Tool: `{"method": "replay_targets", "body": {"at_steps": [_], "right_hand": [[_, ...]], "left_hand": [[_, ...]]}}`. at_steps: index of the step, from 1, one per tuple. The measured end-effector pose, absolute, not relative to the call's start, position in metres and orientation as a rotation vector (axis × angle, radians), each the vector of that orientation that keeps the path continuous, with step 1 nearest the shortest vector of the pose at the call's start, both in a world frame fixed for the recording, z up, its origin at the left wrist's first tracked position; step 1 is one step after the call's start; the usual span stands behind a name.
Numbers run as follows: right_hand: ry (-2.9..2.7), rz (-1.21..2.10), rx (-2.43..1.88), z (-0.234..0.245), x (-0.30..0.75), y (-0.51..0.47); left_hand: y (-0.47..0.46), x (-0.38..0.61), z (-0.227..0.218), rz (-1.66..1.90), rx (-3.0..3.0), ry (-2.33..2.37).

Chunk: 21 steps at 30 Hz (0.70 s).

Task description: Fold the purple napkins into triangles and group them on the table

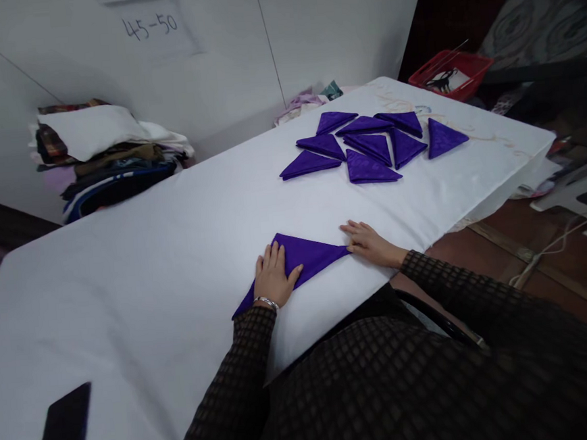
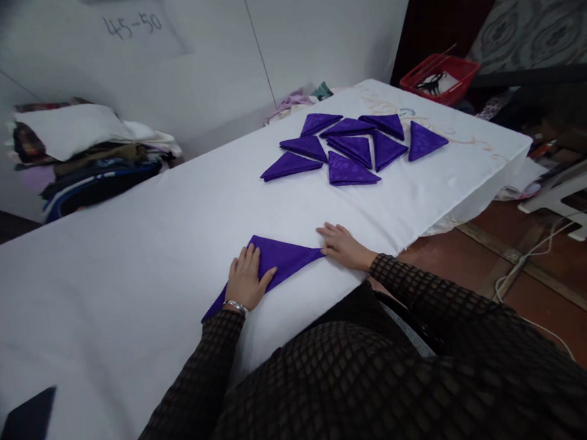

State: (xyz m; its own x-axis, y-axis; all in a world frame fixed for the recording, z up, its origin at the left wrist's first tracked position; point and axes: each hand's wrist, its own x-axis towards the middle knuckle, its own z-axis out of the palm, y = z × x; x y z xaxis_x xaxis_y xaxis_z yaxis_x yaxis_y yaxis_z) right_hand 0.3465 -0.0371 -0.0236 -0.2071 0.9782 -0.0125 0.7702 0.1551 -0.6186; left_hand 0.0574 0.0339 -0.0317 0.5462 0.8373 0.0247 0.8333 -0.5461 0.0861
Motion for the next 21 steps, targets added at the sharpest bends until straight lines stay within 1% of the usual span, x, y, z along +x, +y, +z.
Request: {"method": "replay_targets", "body": {"at_steps": [9,15,18,21], "right_hand": [[-1.935,0.668,-1.727,-0.029,0.346,-0.041],[-1.902,0.651,-1.737,-0.03,0.344,-0.043],[-1.898,0.648,-1.738,-0.03,0.344,-0.043],[-1.908,0.647,-1.733,-0.031,0.345,-0.043]], "left_hand": [[0.035,0.058,-0.029,0.088,2.66,1.458],[0.034,0.063,-0.019,0.04,2.613,1.532],[0.027,0.072,-0.011,0.104,2.687,1.538],[0.014,0.088,-0.004,0.189,2.752,1.42]]}}
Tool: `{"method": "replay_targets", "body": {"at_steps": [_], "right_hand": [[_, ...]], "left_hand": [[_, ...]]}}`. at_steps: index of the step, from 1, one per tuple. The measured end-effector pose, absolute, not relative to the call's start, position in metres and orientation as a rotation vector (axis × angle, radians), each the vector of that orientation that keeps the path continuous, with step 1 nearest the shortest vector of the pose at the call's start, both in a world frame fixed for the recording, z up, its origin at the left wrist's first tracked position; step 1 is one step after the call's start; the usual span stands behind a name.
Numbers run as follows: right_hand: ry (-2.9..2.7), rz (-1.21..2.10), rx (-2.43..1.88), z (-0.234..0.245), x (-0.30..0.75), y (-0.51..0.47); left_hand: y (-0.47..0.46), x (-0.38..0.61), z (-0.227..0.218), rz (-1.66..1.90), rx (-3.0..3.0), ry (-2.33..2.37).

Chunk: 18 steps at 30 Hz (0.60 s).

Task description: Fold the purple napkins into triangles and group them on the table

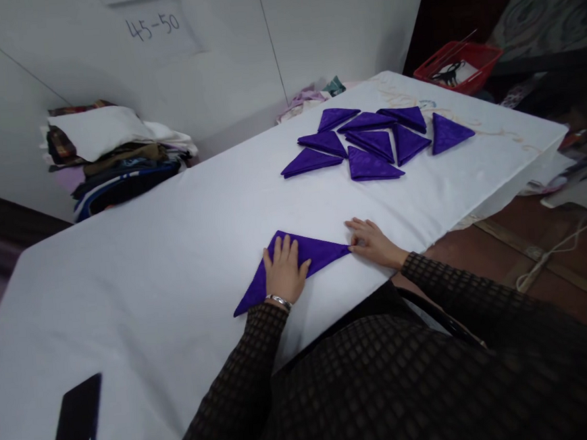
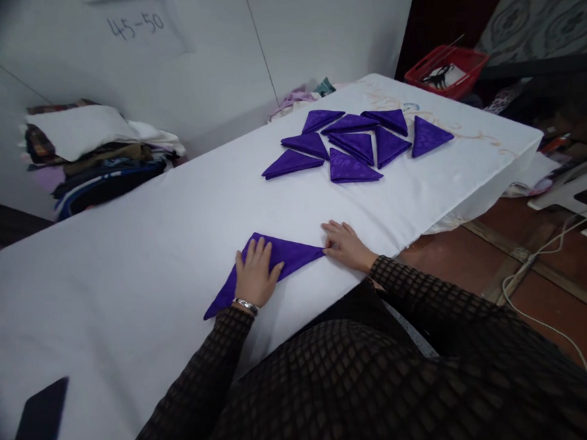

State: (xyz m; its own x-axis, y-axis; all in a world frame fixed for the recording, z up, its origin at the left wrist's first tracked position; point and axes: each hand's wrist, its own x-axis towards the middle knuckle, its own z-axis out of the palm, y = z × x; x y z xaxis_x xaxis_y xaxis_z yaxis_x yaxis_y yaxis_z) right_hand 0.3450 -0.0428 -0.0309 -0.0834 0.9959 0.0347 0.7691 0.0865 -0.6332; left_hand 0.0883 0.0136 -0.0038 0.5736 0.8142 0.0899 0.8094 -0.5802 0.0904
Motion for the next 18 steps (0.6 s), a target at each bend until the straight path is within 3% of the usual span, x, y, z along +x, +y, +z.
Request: {"method": "replay_targets", "body": {"at_steps": [6,18], "right_hand": [[-1.921,0.634,-1.736,-0.033,0.346,-0.042],[-1.881,0.597,-1.725,-0.03,0.358,-0.047]], "left_hand": [[-0.017,0.125,-0.014,0.168,2.876,0.85],[-0.019,0.129,-0.027,0.137,2.886,0.863]]}}
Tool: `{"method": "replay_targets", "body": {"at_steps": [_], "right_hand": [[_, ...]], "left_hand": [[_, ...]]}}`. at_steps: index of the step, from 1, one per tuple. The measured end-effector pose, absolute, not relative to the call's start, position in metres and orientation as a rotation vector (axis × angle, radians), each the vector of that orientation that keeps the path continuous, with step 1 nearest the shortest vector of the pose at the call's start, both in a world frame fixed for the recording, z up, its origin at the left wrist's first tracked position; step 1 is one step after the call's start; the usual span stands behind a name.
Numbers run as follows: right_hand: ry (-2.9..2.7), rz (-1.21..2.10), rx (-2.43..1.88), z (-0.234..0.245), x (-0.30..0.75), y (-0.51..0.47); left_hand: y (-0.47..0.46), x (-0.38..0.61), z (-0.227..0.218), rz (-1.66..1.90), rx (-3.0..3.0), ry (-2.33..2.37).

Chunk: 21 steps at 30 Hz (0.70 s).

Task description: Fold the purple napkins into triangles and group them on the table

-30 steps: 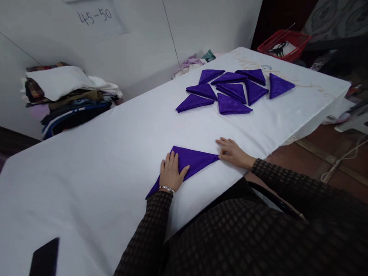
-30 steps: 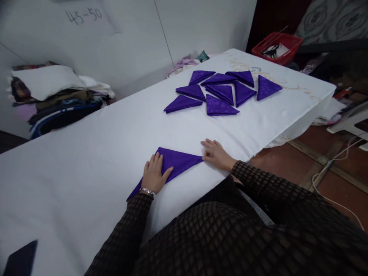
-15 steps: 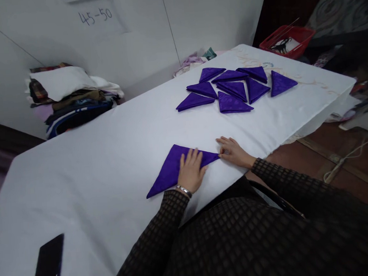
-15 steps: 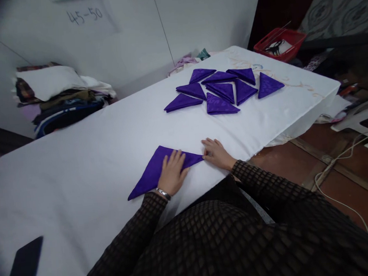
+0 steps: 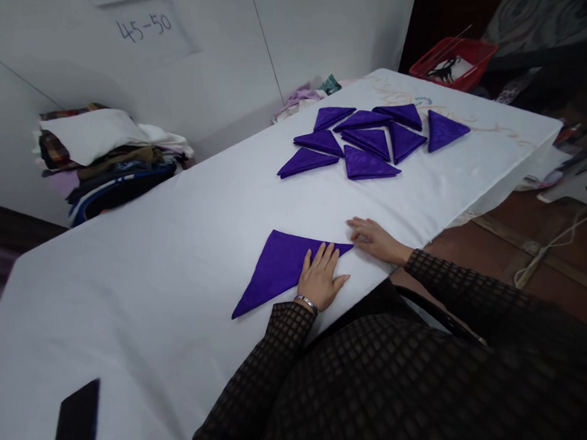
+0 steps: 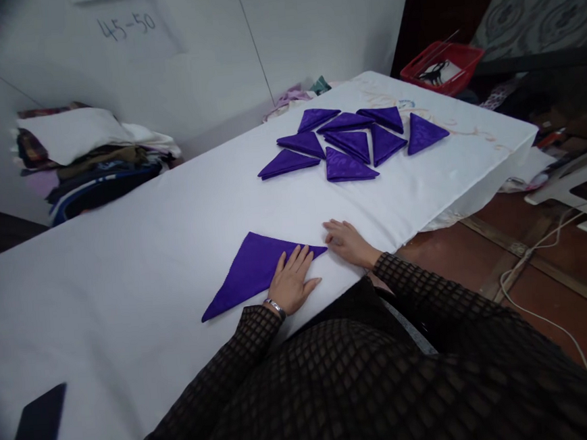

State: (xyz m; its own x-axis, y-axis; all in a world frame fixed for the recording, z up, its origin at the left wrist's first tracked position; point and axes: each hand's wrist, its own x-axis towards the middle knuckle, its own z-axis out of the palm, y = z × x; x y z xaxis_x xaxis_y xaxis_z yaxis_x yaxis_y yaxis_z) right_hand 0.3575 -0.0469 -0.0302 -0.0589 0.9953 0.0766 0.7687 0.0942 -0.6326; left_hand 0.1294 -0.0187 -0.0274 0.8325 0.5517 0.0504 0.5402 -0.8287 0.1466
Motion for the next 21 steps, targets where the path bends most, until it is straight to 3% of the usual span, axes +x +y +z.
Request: {"method": "replay_targets", "body": {"at_steps": [5,10,21], "right_hand": [[-1.852,0.41,-1.571,-0.01,0.318,-0.063],[-2.149,0.595,-1.314,-0.004,0.254,-0.063],[-2.071,0.597,-1.494,-0.021,0.262,-0.046]], "left_hand": [[-0.019,0.13,-0.028,0.131,2.864,0.848],[-0.02,0.13,-0.036,0.059,2.876,0.87],[-0.019,0.134,-0.031,0.113,2.843,0.858]]}}
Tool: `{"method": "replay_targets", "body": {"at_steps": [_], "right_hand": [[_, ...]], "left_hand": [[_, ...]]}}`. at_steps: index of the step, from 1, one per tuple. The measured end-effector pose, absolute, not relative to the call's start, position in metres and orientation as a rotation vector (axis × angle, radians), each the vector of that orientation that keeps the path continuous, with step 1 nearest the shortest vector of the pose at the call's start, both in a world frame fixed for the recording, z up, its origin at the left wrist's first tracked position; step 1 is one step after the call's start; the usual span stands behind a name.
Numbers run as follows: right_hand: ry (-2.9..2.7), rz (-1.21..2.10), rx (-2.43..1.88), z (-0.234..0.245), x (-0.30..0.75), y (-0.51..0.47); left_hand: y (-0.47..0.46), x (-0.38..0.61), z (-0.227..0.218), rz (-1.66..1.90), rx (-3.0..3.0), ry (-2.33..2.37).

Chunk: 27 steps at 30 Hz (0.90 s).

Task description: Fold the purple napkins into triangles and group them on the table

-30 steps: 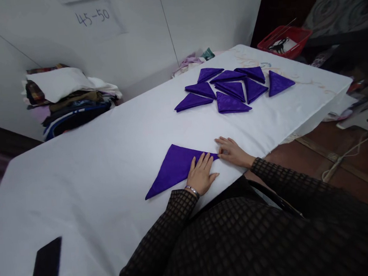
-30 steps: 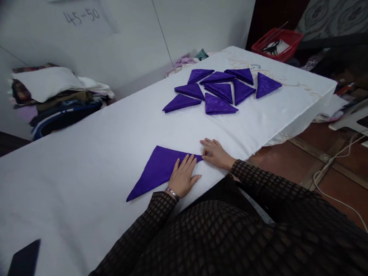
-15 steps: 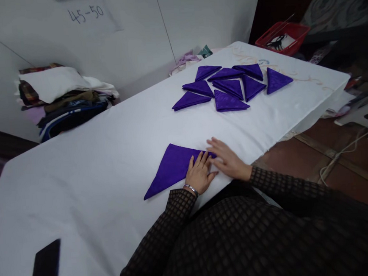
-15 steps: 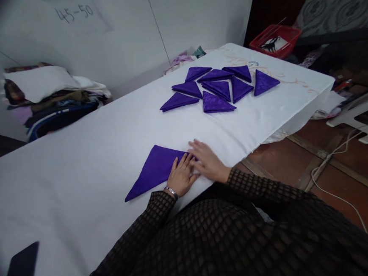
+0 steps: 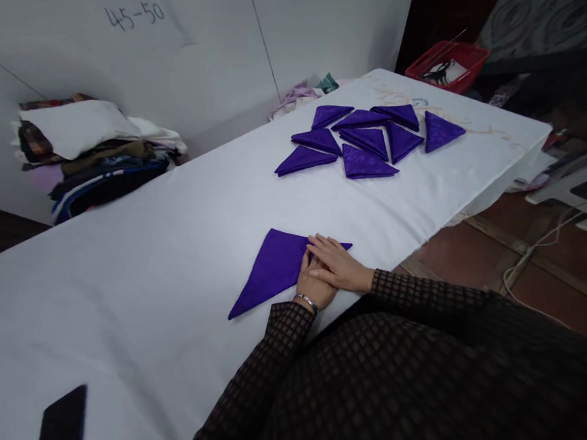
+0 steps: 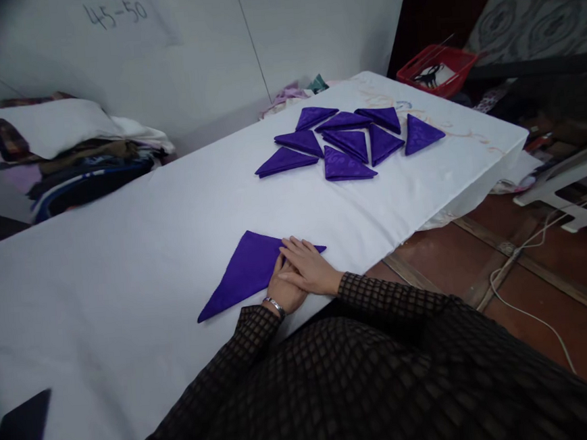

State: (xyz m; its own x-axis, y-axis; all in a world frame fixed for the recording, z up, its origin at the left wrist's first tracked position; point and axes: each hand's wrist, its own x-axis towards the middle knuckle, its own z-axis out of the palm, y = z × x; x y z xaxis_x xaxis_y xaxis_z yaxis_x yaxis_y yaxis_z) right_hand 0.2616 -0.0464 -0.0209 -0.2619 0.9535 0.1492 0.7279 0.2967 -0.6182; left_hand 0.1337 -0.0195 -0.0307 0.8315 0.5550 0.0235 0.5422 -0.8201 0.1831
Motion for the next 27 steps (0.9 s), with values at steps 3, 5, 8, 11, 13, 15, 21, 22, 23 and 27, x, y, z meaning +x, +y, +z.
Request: {"method": "replay_targets", "body": {"at_steps": [3,5,8,11,13,15,21,22,23,27], "right_hand": [[-2.05,0.616,-1.48,-0.024,0.269,-0.045],[-2.05,0.623,-1.485,-0.026,0.273,-0.045],[-2.095,0.617,-1.507,-0.03,0.276,-0.045],[-2.173,0.542,-1.531,-0.035,0.277,-0.046],[-2.231,0.447,-1.551,-0.039,0.275,-0.047],[-2.286,0.351,-1.572,-0.041,0.273,-0.048],[-2.362,0.199,-1.62,-0.042,0.27,-0.05],[-2.364,0.192,-1.622,-0.042,0.271,-0.051],[-2.365,0.185,-1.622,-0.043,0.272,-0.051],[-2.383,0.144,-1.6,-0.047,0.275,-0.051]], "left_hand": [[-0.021,0.134,-0.028,0.151,2.767,0.87],[-0.02,0.132,-0.026,0.165,2.704,0.872],[-0.014,0.122,-0.021,0.171,2.638,0.851],[-0.004,0.103,-0.019,0.17,2.619,0.906],[0.004,0.088,-0.02,0.157,2.62,0.997],[0.012,0.074,-0.022,0.145,2.619,1.102],[0.03,0.047,-0.025,0.134,2.635,1.329],[0.029,0.044,-0.025,0.132,2.625,1.368],[0.027,0.041,-0.024,0.136,2.614,1.409],[0.003,0.037,-0.021,0.19,2.615,1.481]]}}
